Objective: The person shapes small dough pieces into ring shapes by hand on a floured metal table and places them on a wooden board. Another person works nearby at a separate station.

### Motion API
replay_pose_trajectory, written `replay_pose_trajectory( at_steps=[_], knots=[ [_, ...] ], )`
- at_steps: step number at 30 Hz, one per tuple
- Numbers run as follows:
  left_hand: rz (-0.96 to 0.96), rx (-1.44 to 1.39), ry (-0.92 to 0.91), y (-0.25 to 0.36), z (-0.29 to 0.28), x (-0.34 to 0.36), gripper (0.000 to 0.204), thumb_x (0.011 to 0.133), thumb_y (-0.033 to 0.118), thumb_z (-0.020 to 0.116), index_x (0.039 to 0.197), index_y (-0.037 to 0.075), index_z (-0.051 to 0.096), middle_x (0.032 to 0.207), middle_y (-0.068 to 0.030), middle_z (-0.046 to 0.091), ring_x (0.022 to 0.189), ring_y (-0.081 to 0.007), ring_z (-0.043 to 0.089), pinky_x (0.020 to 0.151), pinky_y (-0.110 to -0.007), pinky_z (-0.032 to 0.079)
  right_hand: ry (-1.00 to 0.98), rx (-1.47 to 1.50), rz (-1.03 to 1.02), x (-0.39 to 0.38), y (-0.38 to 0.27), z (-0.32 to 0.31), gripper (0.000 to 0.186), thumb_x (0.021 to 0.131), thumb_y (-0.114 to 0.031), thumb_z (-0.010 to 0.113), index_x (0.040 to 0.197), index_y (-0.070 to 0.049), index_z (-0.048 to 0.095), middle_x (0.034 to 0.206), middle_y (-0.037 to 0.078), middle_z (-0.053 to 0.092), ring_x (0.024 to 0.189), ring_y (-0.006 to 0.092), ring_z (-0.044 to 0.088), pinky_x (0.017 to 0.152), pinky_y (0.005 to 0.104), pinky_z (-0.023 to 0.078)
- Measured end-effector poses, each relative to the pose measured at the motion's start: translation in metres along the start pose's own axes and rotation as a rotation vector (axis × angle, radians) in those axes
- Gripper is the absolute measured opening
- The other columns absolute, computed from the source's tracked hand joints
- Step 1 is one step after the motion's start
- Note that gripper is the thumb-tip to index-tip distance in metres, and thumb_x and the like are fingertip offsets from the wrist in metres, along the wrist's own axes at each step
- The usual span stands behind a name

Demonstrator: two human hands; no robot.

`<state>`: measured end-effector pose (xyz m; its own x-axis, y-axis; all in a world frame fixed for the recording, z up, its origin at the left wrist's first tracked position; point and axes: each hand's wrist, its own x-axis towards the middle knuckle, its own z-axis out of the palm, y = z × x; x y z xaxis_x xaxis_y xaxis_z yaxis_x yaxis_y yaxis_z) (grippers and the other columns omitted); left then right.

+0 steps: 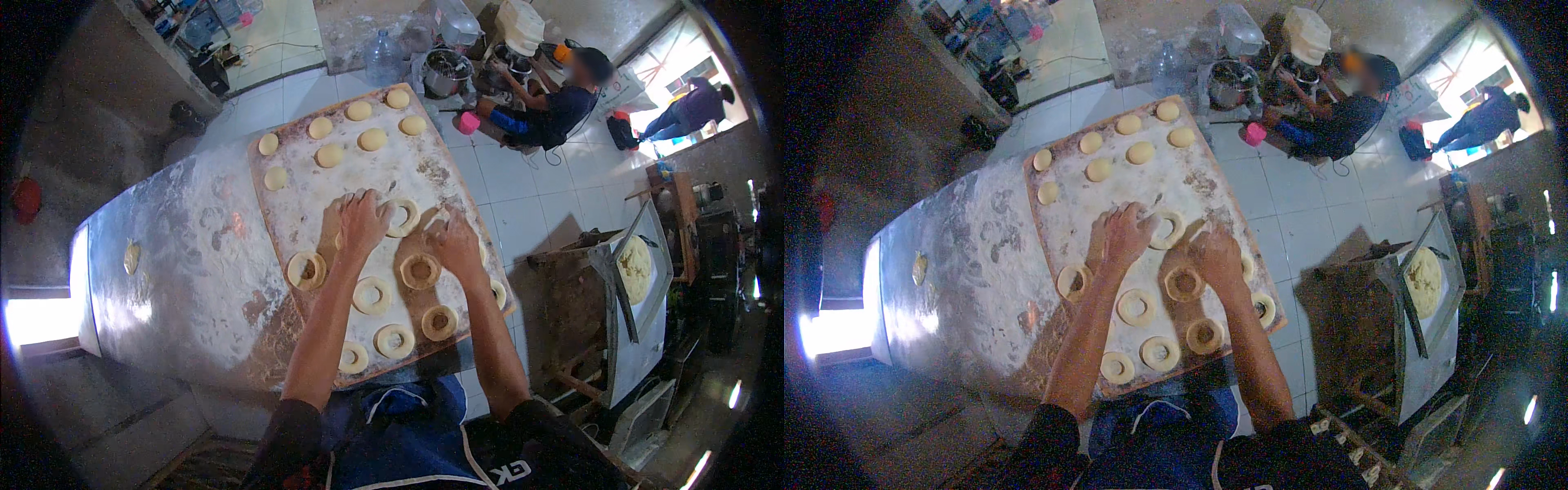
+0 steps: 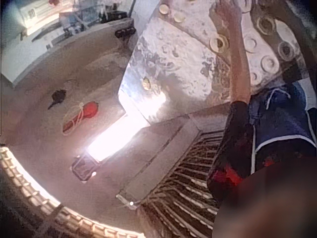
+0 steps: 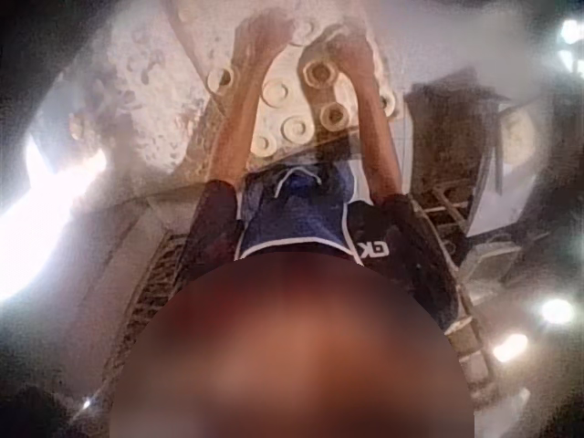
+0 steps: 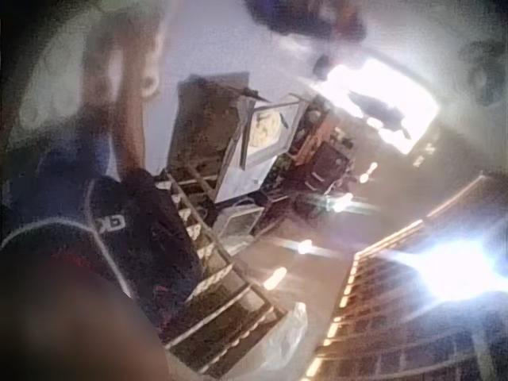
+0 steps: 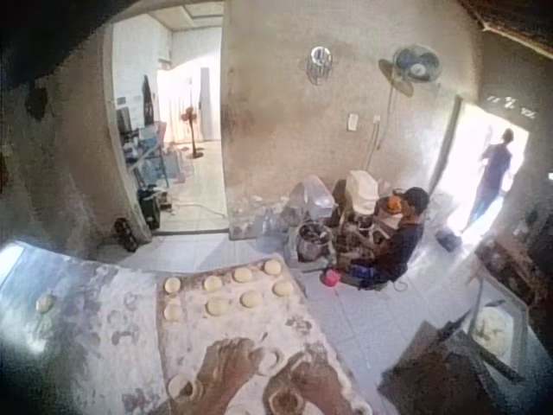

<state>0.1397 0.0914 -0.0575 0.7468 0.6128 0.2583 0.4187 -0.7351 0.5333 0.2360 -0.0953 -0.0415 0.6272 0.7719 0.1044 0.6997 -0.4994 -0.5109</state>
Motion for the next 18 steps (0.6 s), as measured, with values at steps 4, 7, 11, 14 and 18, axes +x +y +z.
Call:
replay_pose_trajectory(
  at_steps=[4,7,11,14,18],
  knots=[
    [0.044,-0.019,-0.071,0.000,0.001,-0.005,0.025,0.080,0.027,0.068,0.093,0.006,0.065,0.092,-0.0129,0.064,0.091,-0.0359,0.059,0.084,-0.046,0.043,0.182,0.053,-0.060,0.045,0.018,0.008,0.054,0.079,-0.018,0.068,0.126,-0.004,0.047,0.114,0.023,0.059,0.100,0.0387,0.059,0.085,0.0455,0.048],
    [0.042,-0.022,-0.072,0.006,-0.007,-0.004,0.025,0.081,0.029,0.067,0.090,0.006,0.066,0.092,-0.0130,0.064,0.092,-0.0354,0.059,0.083,-0.046,0.044,0.125,0.089,-0.041,0.116,0.032,0.016,0.048,0.082,-0.021,0.063,0.122,0.002,0.048,0.111,0.025,0.058,0.102,0.0411,0.056,0.089,0.0469,0.045],
    [0.052,0.112,-0.097,-0.006,-0.018,0.019,0.026,0.084,0.029,0.062,0.096,0.006,0.064,0.094,-0.0152,0.065,0.093,-0.0358,0.060,0.082,-0.047,0.045,0.373,-0.189,-0.292,0.207,0.055,0.048,0.044,0.085,-0.017,0.057,0.124,0.002,0.049,0.114,0.024,0.058,0.108,0.0394,0.054,0.094,0.0469,0.042],
    [0.049,0.487,0.279,-0.034,-0.021,0.060,0.029,0.087,0.025,0.057,0.107,0.004,0.061,0.093,-0.0184,0.066,0.088,-0.0375,0.062,0.080,-0.049,0.046,0.398,-0.445,-0.565,0.246,0.071,0.067,0.040,0.087,-0.022,0.054,0.116,0.006,0.054,0.113,0.023,0.060,0.104,0.0375,0.058,0.090,0.0480,0.046],
    [-0.211,0.409,-0.081,-0.069,-0.023,0.118,0.035,0.086,0.021,0.058,0.111,-0.003,0.055,0.108,-0.0241,0.060,0.101,-0.0396,0.059,0.088,-0.048,0.047,-0.062,-0.464,-0.459,0.266,0.072,0.068,0.037,0.082,-0.023,0.058,0.111,-0.001,0.060,0.110,0.019,0.062,0.105,0.0371,0.057,0.092,0.0467,0.046]
  ],
)
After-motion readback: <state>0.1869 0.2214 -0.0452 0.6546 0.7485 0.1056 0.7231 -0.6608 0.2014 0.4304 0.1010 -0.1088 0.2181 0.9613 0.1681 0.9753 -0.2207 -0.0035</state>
